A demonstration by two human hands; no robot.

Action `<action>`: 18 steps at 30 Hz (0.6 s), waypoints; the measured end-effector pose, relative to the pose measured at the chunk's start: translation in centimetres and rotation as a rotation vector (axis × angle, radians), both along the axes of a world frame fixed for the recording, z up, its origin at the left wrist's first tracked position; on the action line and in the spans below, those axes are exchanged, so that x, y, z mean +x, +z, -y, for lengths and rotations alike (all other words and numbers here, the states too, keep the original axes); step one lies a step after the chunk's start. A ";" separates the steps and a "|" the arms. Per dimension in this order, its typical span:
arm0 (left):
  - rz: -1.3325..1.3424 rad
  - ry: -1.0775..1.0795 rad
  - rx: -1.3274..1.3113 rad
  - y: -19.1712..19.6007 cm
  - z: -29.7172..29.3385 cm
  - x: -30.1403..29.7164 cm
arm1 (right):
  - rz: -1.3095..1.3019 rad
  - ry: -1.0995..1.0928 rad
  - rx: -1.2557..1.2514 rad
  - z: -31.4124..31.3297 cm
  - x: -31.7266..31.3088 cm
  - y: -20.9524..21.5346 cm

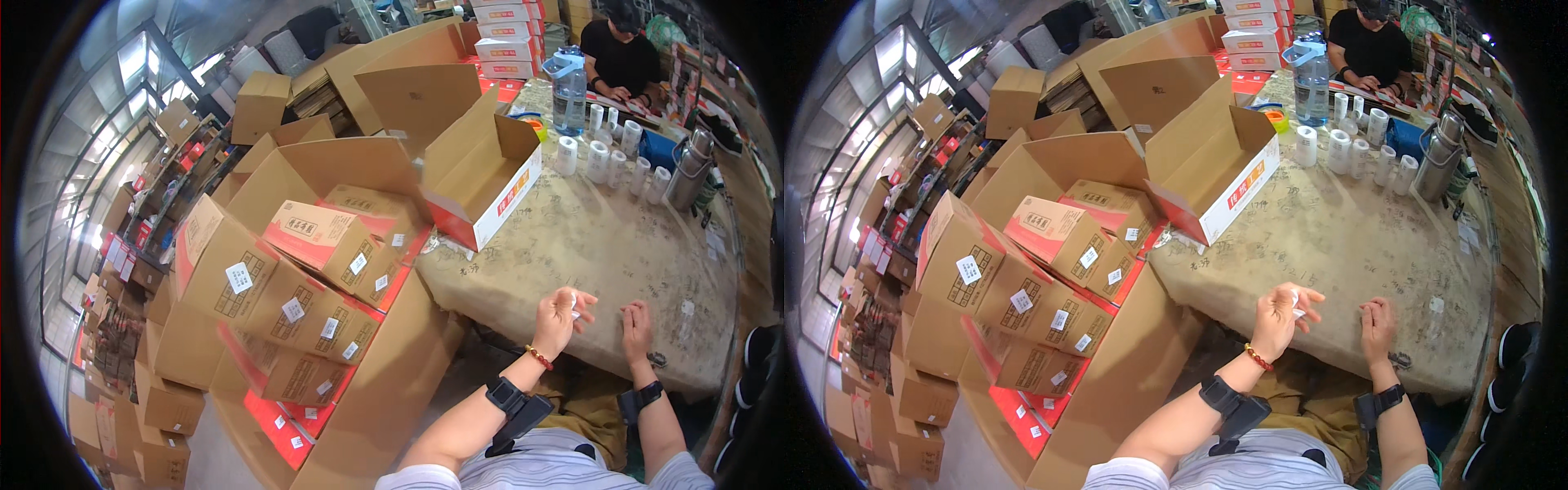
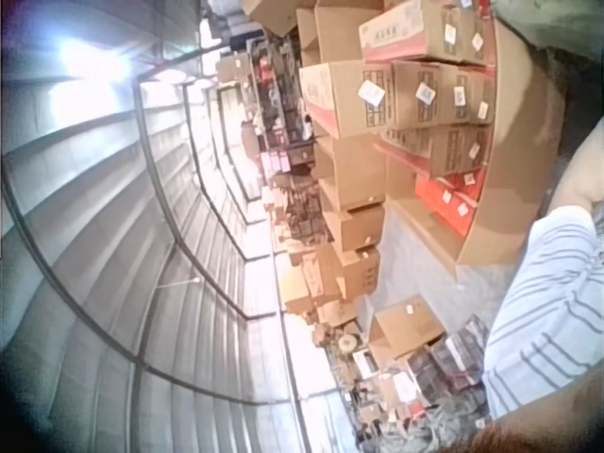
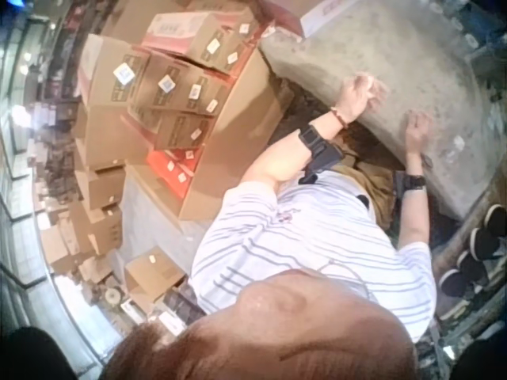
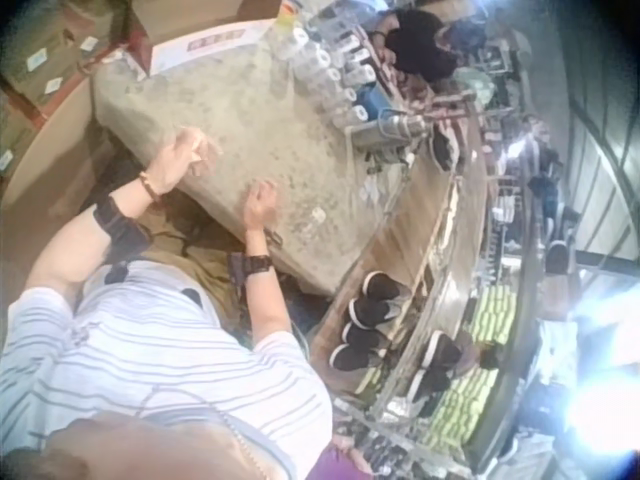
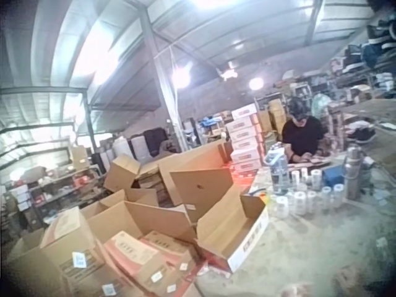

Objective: Folding shoe boxes and packing finished shoes into them for shipping.

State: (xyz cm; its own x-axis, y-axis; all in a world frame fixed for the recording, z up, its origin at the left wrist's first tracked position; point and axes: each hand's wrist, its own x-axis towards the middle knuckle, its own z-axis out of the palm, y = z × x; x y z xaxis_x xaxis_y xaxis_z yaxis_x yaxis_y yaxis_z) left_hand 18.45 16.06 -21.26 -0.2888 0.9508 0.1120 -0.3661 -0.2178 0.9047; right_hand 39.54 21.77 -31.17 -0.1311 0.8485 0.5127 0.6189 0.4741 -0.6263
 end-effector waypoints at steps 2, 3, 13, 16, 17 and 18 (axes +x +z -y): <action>-0.021 -0.100 -0.120 1.1 0.2 -0.6 | -0.007 -0.021 0.006 0.1 0.1 0.1; -0.168 -0.054 -0.063 1.2 0.0 -1.0 | -0.015 -0.041 0.012 0.1 0.1 0.1; -0.270 -0.003 0.050 -0.2 -1.0 -4.1 | 0.033 -0.076 0.034 0.4 -0.7 1.0; -0.326 0.141 0.023 0.0 -0.7 -5.5 | 0.057 -0.102 0.040 0.3 -0.9 1.0; -0.316 0.207 0.056 0.4 -0.8 -5.8 | 0.091 -0.073 0.063 0.3 -0.8 1.0; -0.316 0.283 0.087 1.5 -0.7 -6.3 | 0.115 -0.034 0.084 0.1 -1.2 0.9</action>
